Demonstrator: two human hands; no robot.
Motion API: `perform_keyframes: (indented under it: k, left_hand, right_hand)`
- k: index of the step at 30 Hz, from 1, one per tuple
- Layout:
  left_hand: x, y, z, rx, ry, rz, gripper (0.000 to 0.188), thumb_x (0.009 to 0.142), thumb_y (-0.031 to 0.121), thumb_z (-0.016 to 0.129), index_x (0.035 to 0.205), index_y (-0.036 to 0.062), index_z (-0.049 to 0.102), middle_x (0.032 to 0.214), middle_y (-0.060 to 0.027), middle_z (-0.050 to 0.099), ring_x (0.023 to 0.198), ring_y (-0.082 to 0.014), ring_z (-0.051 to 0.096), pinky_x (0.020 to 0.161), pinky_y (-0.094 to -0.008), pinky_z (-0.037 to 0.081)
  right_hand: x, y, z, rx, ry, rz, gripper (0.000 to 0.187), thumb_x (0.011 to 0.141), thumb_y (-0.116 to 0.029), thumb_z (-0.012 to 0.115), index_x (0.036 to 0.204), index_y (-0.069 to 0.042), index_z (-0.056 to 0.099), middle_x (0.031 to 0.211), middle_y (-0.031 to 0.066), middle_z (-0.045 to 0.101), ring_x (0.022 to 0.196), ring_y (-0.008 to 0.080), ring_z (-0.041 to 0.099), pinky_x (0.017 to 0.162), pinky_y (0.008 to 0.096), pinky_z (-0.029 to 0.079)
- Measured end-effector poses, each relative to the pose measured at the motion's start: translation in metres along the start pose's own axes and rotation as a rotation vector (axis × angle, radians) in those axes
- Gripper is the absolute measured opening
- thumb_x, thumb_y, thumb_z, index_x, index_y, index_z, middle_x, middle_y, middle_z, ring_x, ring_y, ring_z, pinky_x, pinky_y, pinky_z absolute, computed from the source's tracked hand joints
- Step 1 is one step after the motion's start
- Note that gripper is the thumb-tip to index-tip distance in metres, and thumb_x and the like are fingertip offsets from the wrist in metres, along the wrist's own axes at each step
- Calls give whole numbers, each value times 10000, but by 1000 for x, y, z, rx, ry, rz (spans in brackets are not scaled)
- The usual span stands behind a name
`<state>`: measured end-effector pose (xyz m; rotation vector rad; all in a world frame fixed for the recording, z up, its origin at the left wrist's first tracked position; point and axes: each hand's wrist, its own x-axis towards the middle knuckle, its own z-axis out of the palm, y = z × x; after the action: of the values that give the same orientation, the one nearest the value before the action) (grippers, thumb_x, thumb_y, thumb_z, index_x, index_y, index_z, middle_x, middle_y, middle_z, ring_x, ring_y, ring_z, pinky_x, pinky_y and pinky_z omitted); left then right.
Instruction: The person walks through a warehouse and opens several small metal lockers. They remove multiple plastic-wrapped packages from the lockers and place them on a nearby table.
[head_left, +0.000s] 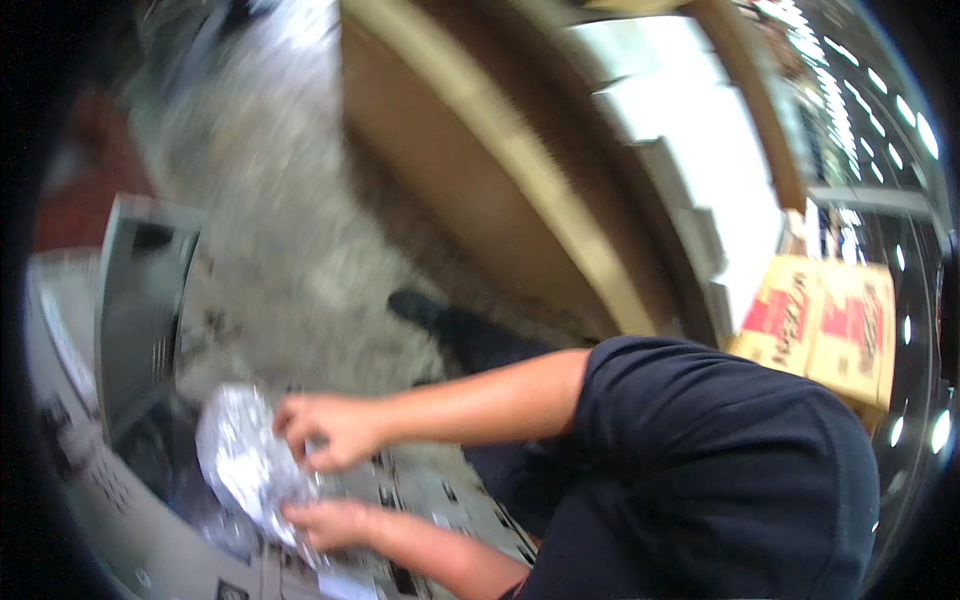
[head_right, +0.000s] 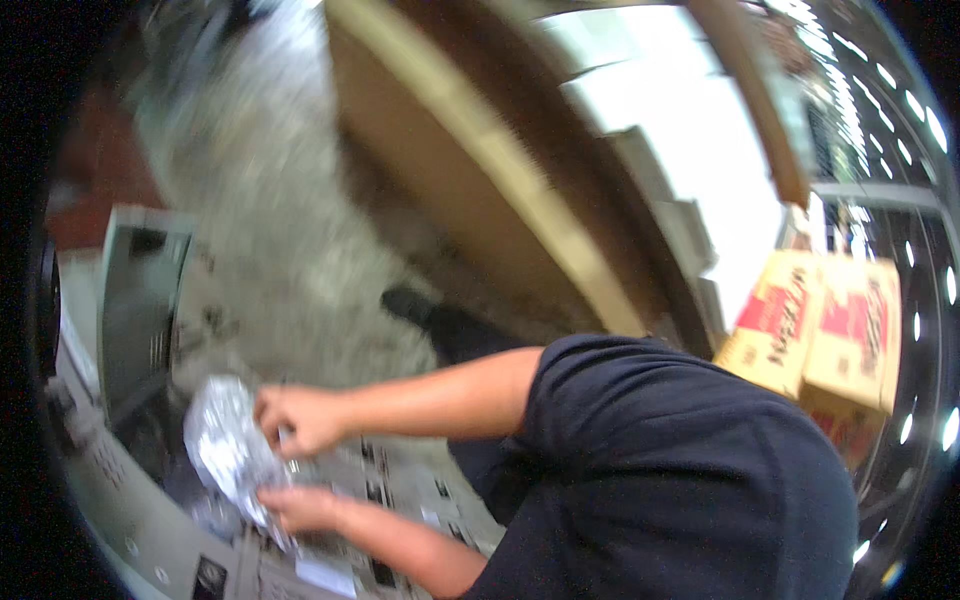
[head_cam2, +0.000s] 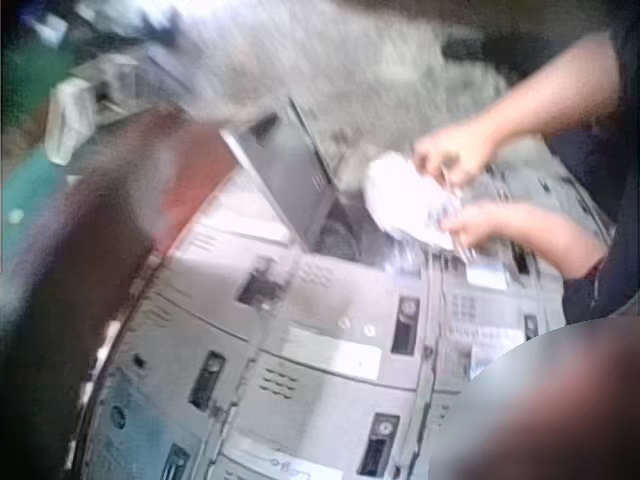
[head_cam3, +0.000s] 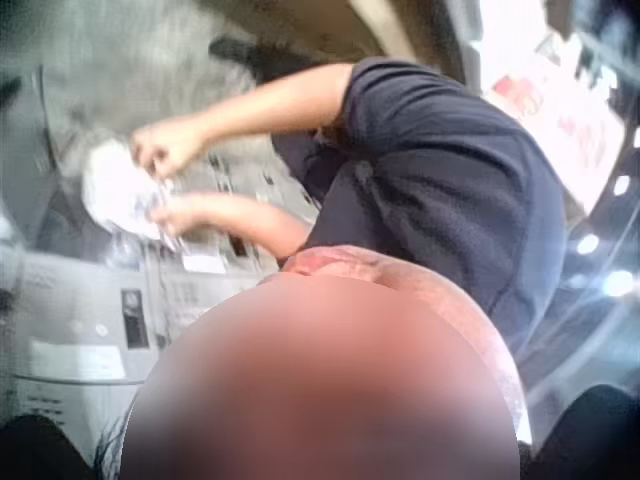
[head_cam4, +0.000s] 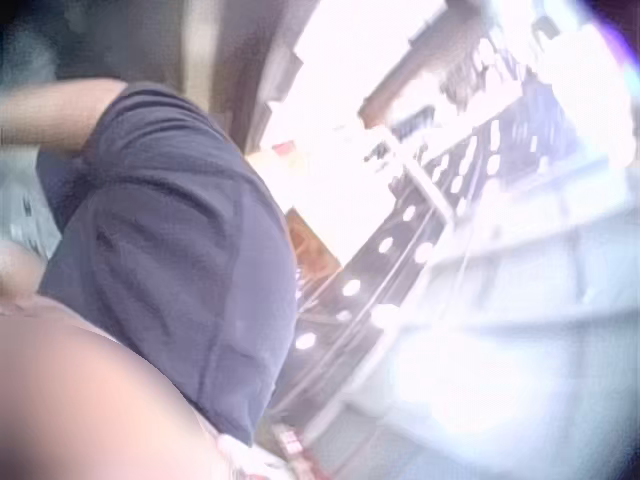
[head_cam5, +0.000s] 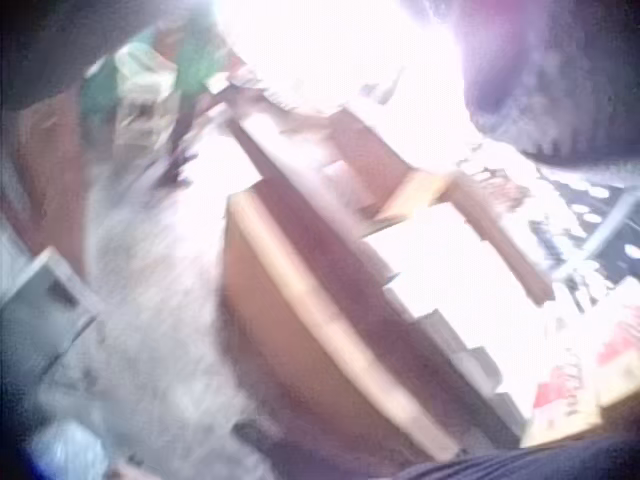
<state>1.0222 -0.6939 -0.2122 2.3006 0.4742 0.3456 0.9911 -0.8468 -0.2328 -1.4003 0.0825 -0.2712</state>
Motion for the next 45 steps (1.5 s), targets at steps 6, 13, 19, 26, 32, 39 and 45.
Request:
perform_keyframes:
  k: [6,13,19,26,32,39,45]
  left_hand:
    - [-26,23,-51,-302,-290,337,326,991,138,565,1212,-95,618,1304,-276,607,1113,-358,612,1002,-486,480]
    - [-29,93,-105,-453,-880,568,460,967,161,572,1360,-77,538,1325,-272,609,1147,-335,620,1012,-440,489]
    - [-113,229,-166,-402,-1476,524,396,928,40,556,1308,-61,593,1235,-140,643,1116,-253,617,958,-408,522]
    - [-184,322,-197,-707,-1921,4,334,848,42,613,1165,-50,664,1105,-112,711,1000,-211,682,902,-352,536]
    - [-211,340,-208,-731,-2062,-80,398,931,219,661,1228,-46,642,1156,-114,699,1048,-224,677,962,-360,523]
    - [-182,341,-169,-627,-2090,370,353,1058,166,537,1353,-26,560,1311,-110,634,1204,-209,603,1058,-353,456]
    - [-179,379,-164,-852,-2027,489,495,1006,290,668,1360,-39,561,1264,-107,633,1195,-201,582,1047,-348,454]
  right_hand:
    - [-85,-95,-2,72,242,120,160,769,-192,739,852,-56,725,1247,181,584,1164,320,576,854,397,539]
    - [-207,-234,-54,-584,780,81,249,886,-223,735,1040,-38,670,1140,135,646,1122,325,604,913,422,504]
    - [-293,-368,-120,-680,633,100,779,807,-405,856,1413,-37,532,1429,191,545,1320,336,533,1126,434,419]
    - [-347,-441,-125,-276,679,259,333,1022,-334,657,1079,-8,687,852,-13,632,801,60,541,692,259,462]
    - [-356,-461,-108,-402,1019,124,343,1059,-291,602,919,12,680,743,-43,573,696,43,493,604,245,421]
    - [-337,-471,-97,-644,1123,-38,298,1054,-246,608,964,28,682,765,20,619,703,90,540,621,261,441]
    - [-297,-462,-93,-709,1322,-63,277,1058,-224,602,1028,42,674,816,30,651,742,99,569,664,250,451]
